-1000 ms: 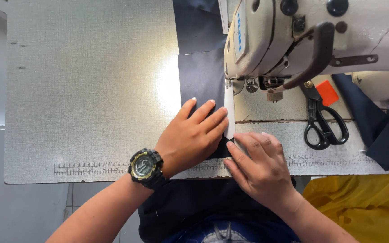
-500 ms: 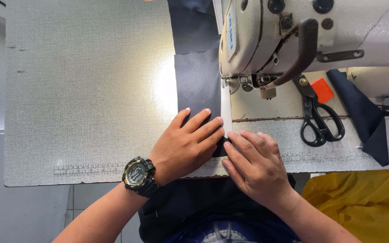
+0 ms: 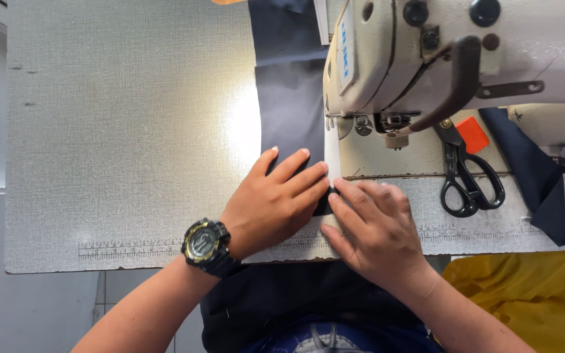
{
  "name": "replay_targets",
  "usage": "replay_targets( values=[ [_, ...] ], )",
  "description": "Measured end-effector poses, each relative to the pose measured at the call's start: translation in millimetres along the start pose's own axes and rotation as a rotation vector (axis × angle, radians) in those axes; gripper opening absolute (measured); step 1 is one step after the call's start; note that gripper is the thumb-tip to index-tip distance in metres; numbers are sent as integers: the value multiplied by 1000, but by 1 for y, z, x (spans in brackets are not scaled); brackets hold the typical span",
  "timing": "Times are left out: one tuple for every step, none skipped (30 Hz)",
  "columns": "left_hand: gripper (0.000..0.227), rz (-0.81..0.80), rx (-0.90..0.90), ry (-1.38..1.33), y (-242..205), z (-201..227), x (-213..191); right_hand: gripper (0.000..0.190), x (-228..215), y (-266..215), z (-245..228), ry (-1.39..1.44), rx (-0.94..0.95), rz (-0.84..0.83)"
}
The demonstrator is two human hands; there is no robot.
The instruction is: The person is marking fabric strips with a red marker and cutting them with scissors at a sewing workstation.
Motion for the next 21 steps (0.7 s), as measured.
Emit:
replay_targets(
  values=[
    [25,0,-2,0,2,-4,1,31,2,4,3,0,-2,-1],
    [25,6,-11,5,5,-8,2,33,3,7,6,-8,-1,-5],
    [26,14,-17,10,8,-12,2,35,5,10,10,-18,2,-8],
    [26,16,-16,10,11,-17,4,35,6,14,13,-20,2,-8],
    [27,9,-18,12,14,-22,5,37,8,17,16,-27,-6,-2],
    [28,2,-20,14,16,-28,7,39,10,21,20,-33,-14,4],
    [28,2,-21,13,19,-33,8,39,11,25,23,-33,-15,2],
    [26,9,-17,17,22,-38,8,41,12,28,26,-38,-9,-3],
    [23,14,-13,21,25,-42,9,44,13,32,29,-43,-3,-9],
    [23,14,-14,19,27,-47,11,44,15,34,31,-42,-3,-11],
    [26,10,-8,26,29,-52,13,47,16,36,34,-53,15,-15],
    [28,6,-2,34,31,-56,14,50,17,39,37,-65,32,-20],
    [28,12,-2,37,32,-59,14,50,18,40,38,-70,31,-16],
    [29,11,0,33,33,-61,13,53,19,41,39,-76,38,-8],
    [29,9,3,24,34,-62,14,55,19,42,40,-80,47,-4],
    [29,13,4,23,35,-64,16,55,20,41,40,-84,47,-4],
    [29,22,4,14,36,-66,16,58,20,41,41,-71,54,-7],
    [29,31,4,4,36,-69,17,61,21,41,41,-59,60,-9],
    [29,34,1,6,37,-72,18,61,21,41,41,-61,57,-7],
    [34,2,12,4,38,-74,21,63,23,40,41,-83,73,-26],
    [39,-30,24,2,39,-77,23,64,24,40,41,-105,91,-45]
  ],
)
Point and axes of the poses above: each hand's wrist, its own y-axis towards the middle knuckle, its own x-axis out of the palm, z = x × y, the point moved 5 cm from there along y, towards the middle knuckle, and after that the axes turned 15 degrees about -z, right-handed, at the moved point
